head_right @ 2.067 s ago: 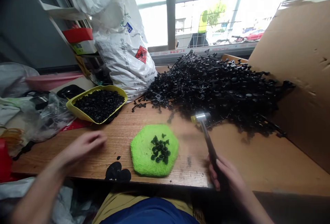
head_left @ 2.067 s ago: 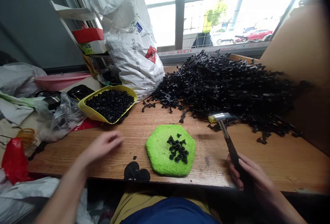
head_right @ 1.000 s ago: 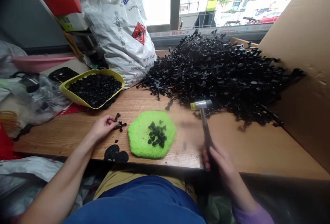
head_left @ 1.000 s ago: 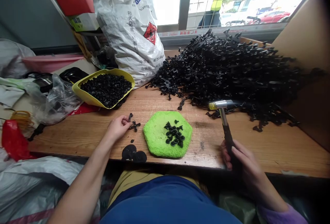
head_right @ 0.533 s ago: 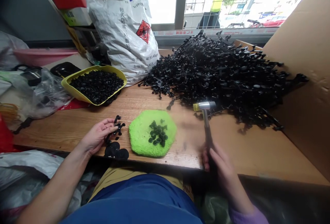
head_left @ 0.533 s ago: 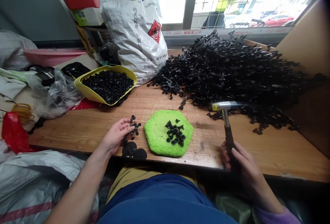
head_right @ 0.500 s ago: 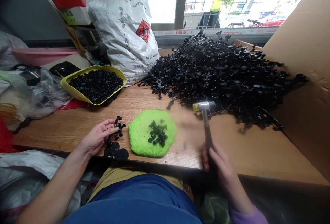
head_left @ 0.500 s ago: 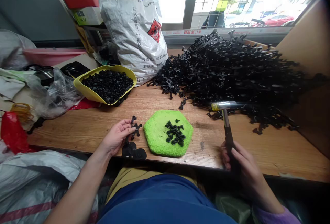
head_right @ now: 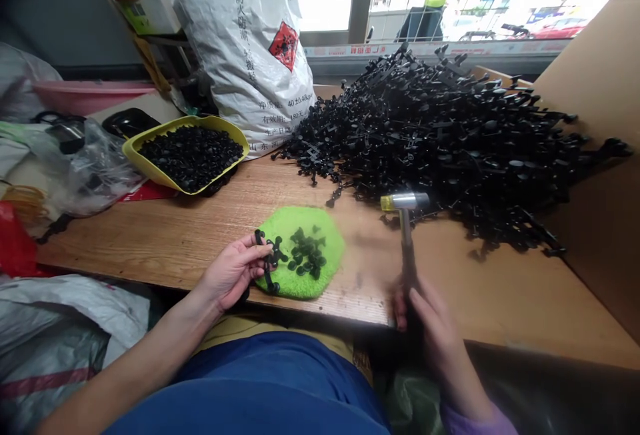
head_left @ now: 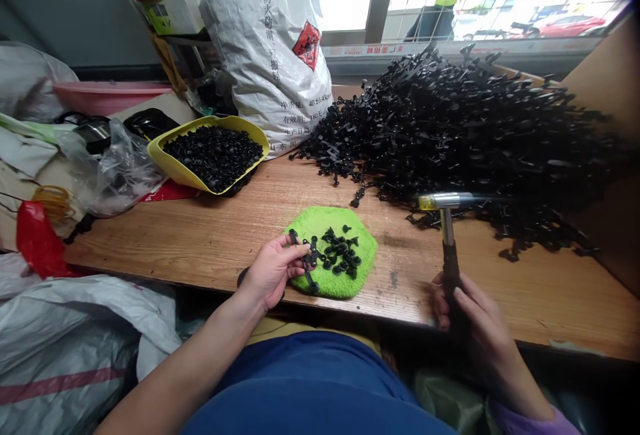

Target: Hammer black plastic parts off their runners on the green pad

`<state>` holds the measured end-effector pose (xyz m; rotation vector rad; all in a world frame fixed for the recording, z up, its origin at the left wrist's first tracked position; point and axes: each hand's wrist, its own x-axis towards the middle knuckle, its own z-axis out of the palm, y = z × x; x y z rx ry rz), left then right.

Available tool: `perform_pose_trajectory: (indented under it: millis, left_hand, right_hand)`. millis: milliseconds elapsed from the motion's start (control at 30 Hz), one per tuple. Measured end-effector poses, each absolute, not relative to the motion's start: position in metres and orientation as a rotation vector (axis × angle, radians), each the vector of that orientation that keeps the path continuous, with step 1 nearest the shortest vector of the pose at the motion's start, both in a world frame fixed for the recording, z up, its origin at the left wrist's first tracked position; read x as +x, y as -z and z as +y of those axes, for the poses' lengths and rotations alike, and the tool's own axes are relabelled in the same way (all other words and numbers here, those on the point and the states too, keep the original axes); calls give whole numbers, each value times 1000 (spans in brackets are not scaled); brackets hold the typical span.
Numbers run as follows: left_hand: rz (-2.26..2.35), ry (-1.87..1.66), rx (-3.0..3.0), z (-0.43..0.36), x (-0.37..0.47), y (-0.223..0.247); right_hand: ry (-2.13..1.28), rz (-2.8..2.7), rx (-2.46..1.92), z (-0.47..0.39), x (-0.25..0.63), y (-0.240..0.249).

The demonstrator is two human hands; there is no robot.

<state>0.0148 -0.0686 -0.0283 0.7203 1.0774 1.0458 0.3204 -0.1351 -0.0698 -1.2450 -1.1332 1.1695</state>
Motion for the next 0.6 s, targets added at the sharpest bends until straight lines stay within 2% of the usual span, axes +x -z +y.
perform_pose_trajectory:
  millis: [433,600]
  left_hand:
    - [1236,-958,805,-64,26,27]
    - [1305,-1005,859,-65,30,25]
  right_hand:
    - [-1140,-1166,-1255,-135,319,67]
    - [-901,-1558,-1528,-147,315,52]
